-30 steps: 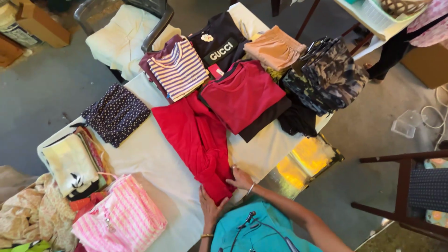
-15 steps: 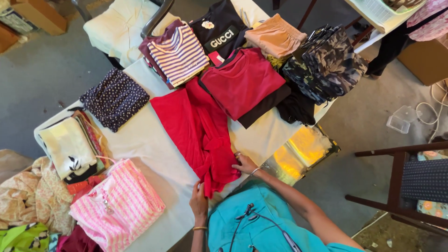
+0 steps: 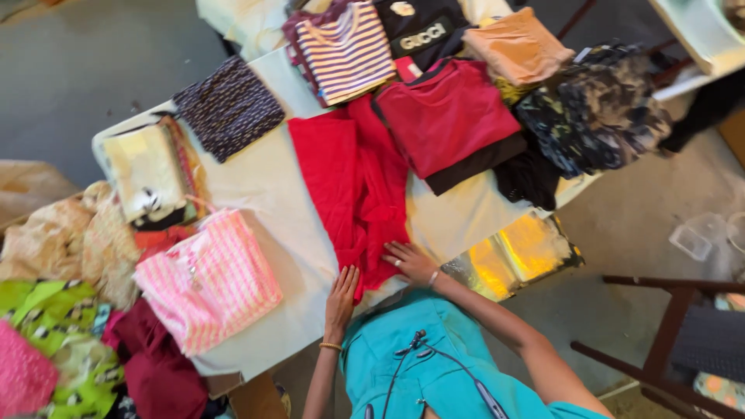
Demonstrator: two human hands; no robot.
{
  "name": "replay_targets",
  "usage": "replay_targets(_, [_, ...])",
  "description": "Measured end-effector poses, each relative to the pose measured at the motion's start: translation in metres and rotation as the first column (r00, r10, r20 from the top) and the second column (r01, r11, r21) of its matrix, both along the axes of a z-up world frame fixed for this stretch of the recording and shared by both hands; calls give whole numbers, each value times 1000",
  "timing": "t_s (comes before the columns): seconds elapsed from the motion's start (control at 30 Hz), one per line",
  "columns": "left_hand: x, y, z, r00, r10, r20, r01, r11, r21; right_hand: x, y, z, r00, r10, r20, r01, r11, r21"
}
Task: Fold and organize various clothing items on a table.
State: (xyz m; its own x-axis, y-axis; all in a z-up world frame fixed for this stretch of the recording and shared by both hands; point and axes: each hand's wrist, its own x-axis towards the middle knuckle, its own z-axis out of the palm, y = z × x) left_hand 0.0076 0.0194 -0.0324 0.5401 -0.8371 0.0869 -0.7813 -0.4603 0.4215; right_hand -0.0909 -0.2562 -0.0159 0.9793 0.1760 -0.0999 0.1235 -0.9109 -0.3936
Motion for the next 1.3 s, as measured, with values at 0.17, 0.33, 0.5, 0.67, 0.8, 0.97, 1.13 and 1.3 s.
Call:
replay_targets(0.17, [-15,13,13,998,63,10,-63,997,52,-20,-16,-10,979,31,201,-29,1000,-10])
replay_targets(0.33, [-10,19,15,990,70,-125,-64,997,47,-35,-40,-25,964,57,259,-88,990,112])
replay_targets(0.5, [-6,28,42,980,70,-188,-59,996,64,-34,-46,42,944,113,310,-143,987,77])
replay_targets(0.67, [9,24,50,981,149,-125,-126,977,173,-2,-58,59,947,145,288,-161,986,31])
replay_targets(0.8, [3,0,24,905,315,-286,-344,937,-57,15,-56,52,894,345,287,-322,939,-124])
replay_targets(0.97, [18,-32,-75,623,545,-562,-753,612,-241,18,-67,11,804,436,405,-389,900,-196])
replay_targets(1.13, [45,-23,-45,151,374,-915,-711,684,162,41,-33,33,835,336,436,-368,930,-12])
replay_targets(1.3, [84,63,-47,541,477,-693,-789,574,-221,49,45,37,783,343,520,-536,795,283])
